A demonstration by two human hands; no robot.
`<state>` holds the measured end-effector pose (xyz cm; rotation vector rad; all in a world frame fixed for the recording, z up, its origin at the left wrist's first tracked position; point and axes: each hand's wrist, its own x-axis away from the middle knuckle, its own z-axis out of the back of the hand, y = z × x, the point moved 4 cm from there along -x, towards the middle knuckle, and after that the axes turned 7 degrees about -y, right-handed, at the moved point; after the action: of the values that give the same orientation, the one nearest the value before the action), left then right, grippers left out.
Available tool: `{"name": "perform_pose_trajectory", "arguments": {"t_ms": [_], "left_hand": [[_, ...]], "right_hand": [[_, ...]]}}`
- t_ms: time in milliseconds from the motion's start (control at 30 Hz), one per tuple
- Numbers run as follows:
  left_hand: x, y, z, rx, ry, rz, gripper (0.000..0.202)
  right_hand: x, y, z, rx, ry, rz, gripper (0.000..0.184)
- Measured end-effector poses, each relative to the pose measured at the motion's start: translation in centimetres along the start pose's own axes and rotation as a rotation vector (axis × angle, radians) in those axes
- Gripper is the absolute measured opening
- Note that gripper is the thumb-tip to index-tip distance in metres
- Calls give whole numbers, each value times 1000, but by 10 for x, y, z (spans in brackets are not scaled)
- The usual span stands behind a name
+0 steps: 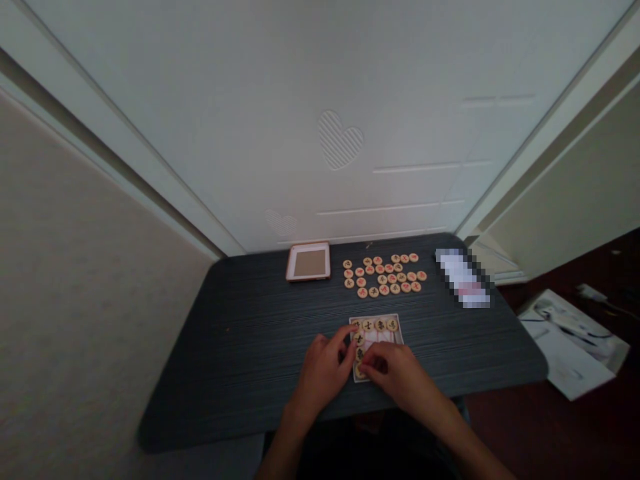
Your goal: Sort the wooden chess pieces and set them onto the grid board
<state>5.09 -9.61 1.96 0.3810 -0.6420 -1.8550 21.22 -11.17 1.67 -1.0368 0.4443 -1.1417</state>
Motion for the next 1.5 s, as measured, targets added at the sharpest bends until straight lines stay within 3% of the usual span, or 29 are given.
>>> {"name": "perform_pose_trajectory", "arguments": {"t_ms": [267, 433, 633, 967, 1500], "left_hand": [[3, 1, 0, 38, -64, 32, 32], [15, 8, 1, 48, -155, 126, 44], [25, 14, -5, 48, -181, 213, 56], [13, 24, -2, -30, -242, 344, 58], [7, 28, 2, -61, -321, 351, 69]], "right_hand": [[5, -3, 4, 28, 26, 27, 13], [5, 1, 10, 56, 113, 56, 15], [-1, 3, 9, 21, 118, 63, 16], [-1, 3, 11, 6, 116, 81, 23], [0, 3, 13, -24, 123, 135, 25]]}}
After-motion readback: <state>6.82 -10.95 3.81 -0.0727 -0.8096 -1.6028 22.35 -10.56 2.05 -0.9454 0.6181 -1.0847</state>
